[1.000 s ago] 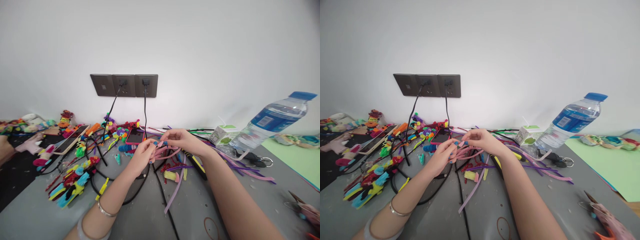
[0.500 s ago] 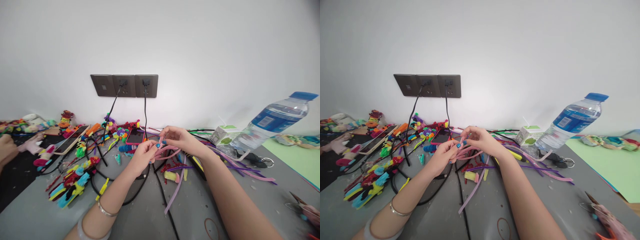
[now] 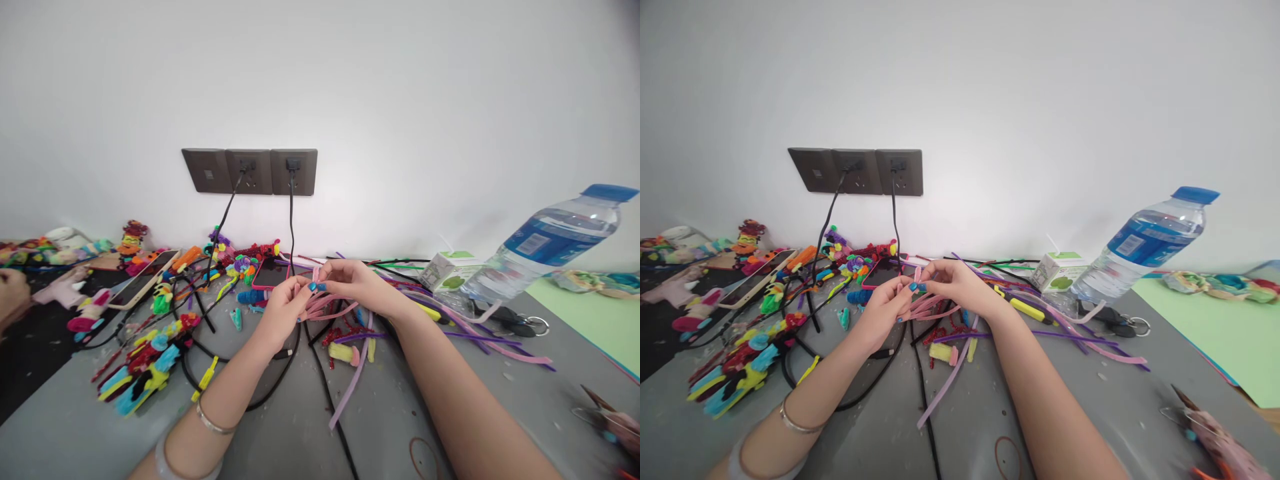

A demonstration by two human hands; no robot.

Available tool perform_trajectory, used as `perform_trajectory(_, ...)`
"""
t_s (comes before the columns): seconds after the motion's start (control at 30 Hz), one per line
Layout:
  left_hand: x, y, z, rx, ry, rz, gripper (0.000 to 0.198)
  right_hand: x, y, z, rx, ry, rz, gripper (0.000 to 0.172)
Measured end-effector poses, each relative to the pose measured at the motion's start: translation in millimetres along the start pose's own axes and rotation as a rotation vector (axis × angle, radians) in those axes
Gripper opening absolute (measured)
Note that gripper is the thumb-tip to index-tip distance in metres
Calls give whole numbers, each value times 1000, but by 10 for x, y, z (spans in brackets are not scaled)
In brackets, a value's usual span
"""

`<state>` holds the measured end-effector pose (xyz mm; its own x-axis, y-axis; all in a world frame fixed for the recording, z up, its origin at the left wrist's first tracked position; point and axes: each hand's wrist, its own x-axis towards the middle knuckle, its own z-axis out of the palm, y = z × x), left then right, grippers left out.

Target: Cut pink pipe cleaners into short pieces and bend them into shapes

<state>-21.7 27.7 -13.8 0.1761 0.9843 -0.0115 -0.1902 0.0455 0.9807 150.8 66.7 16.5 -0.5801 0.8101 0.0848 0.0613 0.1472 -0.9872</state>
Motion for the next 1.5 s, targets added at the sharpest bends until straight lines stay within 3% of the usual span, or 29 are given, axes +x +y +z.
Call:
perform_trajectory(0.17, -16, 15, 3, -14, -28, -2, 40, -9, -34, 3, 35, -4, 4, 25)
perform_trajectory(0.47, -13, 30, -64, 267, 0, 102, 33, -25, -83, 3, 54, -48, 10, 25)
perform_trajectory(0.83, -16, 141, -147, 482, -196, 67, 32, -83, -106, -109, 28, -189, 214, 28)
perform_trajectory(1.2, -31, 61, -73, 613, -56, 200, 14, -51, -76, -66, 4, 32, 149, 27)
perform_trajectory(1.37, -58, 69, -67, 687, -69, 208, 13, -41, -55, -52, 30, 44, 28, 28)
perform_trajectory(1.5, -71, 83, -78, 694, -94, 233, 17, -34, -51, -31, -12, 45, 50, 26)
